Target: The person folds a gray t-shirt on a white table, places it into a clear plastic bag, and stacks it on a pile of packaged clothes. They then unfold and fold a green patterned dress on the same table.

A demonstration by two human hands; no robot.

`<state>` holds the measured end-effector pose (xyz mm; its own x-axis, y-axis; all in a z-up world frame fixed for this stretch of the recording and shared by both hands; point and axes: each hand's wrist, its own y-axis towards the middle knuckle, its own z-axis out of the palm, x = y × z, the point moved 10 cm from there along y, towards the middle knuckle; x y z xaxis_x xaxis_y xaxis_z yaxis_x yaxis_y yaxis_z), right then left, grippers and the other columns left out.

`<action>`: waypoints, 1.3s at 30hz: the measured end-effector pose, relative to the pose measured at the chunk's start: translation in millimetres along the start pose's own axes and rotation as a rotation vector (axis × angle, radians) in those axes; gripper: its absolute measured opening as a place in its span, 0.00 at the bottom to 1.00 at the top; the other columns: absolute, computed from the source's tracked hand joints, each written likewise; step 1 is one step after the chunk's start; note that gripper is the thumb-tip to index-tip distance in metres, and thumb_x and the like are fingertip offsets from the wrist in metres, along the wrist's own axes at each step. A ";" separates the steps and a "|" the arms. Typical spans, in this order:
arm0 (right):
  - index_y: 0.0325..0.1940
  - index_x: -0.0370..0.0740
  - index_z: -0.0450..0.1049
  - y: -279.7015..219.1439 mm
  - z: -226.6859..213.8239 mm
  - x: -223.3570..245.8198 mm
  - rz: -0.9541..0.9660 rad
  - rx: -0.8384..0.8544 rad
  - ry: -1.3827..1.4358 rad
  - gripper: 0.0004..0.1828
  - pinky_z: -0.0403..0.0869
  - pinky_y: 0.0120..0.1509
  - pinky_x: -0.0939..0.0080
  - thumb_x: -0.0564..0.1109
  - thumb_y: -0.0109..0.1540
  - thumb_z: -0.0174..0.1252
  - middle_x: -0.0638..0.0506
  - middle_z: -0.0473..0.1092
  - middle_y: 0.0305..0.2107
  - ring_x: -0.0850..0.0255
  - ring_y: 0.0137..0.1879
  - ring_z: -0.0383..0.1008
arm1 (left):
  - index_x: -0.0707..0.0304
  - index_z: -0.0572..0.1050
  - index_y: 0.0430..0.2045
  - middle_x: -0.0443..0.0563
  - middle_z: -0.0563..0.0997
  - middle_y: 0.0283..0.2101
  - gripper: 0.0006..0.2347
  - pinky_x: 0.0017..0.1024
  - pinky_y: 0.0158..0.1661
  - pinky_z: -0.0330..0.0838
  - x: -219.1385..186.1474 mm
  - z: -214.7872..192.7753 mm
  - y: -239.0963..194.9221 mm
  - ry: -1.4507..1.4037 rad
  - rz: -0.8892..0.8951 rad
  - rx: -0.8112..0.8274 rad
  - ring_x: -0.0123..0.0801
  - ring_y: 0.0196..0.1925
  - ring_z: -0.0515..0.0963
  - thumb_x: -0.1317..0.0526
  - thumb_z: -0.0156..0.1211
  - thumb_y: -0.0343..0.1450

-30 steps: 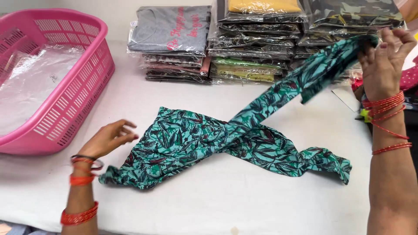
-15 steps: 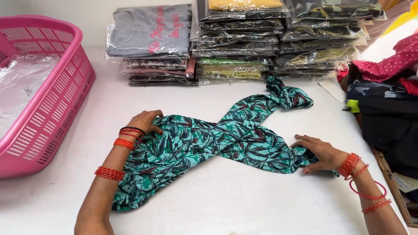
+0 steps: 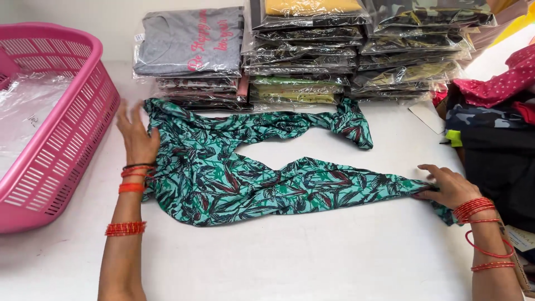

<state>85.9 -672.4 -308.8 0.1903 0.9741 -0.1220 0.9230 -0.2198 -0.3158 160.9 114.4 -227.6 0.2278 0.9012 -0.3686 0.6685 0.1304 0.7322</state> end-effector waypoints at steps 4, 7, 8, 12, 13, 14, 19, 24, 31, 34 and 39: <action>0.68 0.53 0.67 12.6 -22.6 47.7 -0.407 -0.181 0.340 0.39 0.77 0.58 0.50 0.63 0.55 0.65 0.42 0.73 0.55 0.50 0.57 0.76 | 0.62 0.74 0.53 0.63 0.71 0.64 0.18 0.46 0.66 0.64 -49.5 45.7 -43.2 -0.185 0.017 0.459 0.56 0.67 0.68 0.70 0.63 0.68; 0.66 0.50 0.70 31.9 -14.3 74.8 -0.486 -0.115 0.537 0.32 0.77 0.57 0.52 0.62 0.60 0.58 0.44 0.75 0.52 0.54 0.55 0.78 | 0.56 0.74 0.55 0.55 0.72 0.65 0.18 0.44 0.61 0.71 -106.3 80.1 -67.0 -0.191 0.169 0.695 0.50 0.63 0.72 0.70 0.59 0.69; 0.64 0.50 0.72 38.9 -4.1 85.4 -0.509 -0.060 0.489 0.29 0.78 0.57 0.54 0.62 0.62 0.55 0.46 0.76 0.50 0.57 0.53 0.80 | 0.52 0.73 0.58 0.52 0.70 0.67 0.22 0.45 0.58 0.72 -125.5 96.5 -81.1 -0.125 0.268 0.813 0.49 0.63 0.72 0.72 0.57 0.69; 0.60 0.50 0.74 23.0 -11.4 94.8 -0.328 -0.032 0.261 0.28 0.78 0.55 0.57 0.61 0.59 0.63 0.49 0.76 0.45 0.59 0.49 0.79 | 0.44 0.70 0.62 0.56 0.64 0.70 0.31 0.40 0.55 0.75 -150.7 134.5 -98.6 -0.008 0.348 0.896 0.51 0.62 0.69 0.77 0.55 0.63; 0.55 0.46 0.76 26.4 4.3 89.8 -0.332 0.063 0.283 0.25 0.78 0.50 0.57 0.60 0.60 0.65 0.46 0.76 0.38 0.58 0.44 0.77 | 0.40 0.71 0.60 0.54 0.66 0.68 0.30 0.42 0.50 0.75 -154.9 141.0 -101.6 0.092 0.450 0.873 0.46 0.59 0.70 0.75 0.54 0.64; 0.50 0.42 0.78 27.3 21.6 83.0 -0.332 0.159 0.307 0.22 0.77 0.46 0.58 0.59 0.61 0.66 0.43 0.77 0.31 0.56 0.40 0.76 | 0.35 0.71 0.58 0.53 0.67 0.65 0.28 0.44 0.45 0.75 -160.2 149.0 -106.2 0.190 0.554 0.850 0.42 0.56 0.72 0.73 0.54 0.65; 0.43 0.41 0.79 23.3 4.5 55.8 -0.518 -0.054 0.582 0.17 0.75 0.41 0.62 0.56 0.62 0.62 0.52 0.73 0.26 0.65 0.34 0.73 | 0.57 0.70 0.42 0.51 0.73 0.46 0.07 0.41 0.38 0.76 -139.3 169.7 -78.2 0.304 0.528 0.776 0.41 0.47 0.76 0.62 0.53 0.72; 0.53 0.38 0.73 49.0 -26.6 35.4 -0.181 -0.294 0.636 0.16 0.71 0.38 0.52 0.53 0.70 0.59 0.45 0.71 0.25 0.54 0.32 0.73 | 0.64 0.67 0.39 0.54 0.71 0.41 0.06 0.40 0.29 0.78 -107.8 146.0 -6.7 0.396 0.337 0.404 0.48 0.43 0.80 0.68 0.55 0.71; 0.61 0.50 0.75 -9.5 -89.4 84.9 -0.378 -0.959 0.177 0.17 0.72 0.57 0.51 0.46 0.66 0.61 0.49 0.75 0.46 0.52 0.51 0.74 | 0.69 0.69 0.52 0.70 0.69 0.59 0.19 0.45 0.45 0.77 -133.0 60.2 -6.1 0.037 0.205 0.227 0.61 0.55 0.74 0.71 0.59 0.66; 0.60 0.49 0.75 -18.0 -61.0 66.5 -0.439 -0.740 0.301 0.17 0.71 0.58 0.51 0.49 0.67 0.60 0.49 0.75 0.47 0.52 0.52 0.74 | 0.69 0.71 0.48 0.62 0.72 0.55 0.13 0.43 0.51 0.75 -126.5 14.1 -44.7 -0.051 0.193 0.384 0.55 0.56 0.74 0.66 0.61 0.71; 0.57 0.43 0.73 -63.1 -26.4 34.3 -0.440 -0.659 0.198 0.34 0.70 0.62 0.48 0.59 0.52 0.66 0.44 0.72 0.52 0.49 0.57 0.72 | 0.62 0.76 0.36 0.56 0.77 0.50 0.13 0.41 0.56 0.71 -62.2 -34.6 -131.7 0.013 0.263 0.547 0.43 0.55 0.77 0.53 0.66 0.66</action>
<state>42.9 -623.8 -268.3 -0.2371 0.9688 0.0719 0.9223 0.2013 0.3299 34.1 55.4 -281.2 0.4288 0.8796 -0.2059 0.8586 -0.3258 0.3958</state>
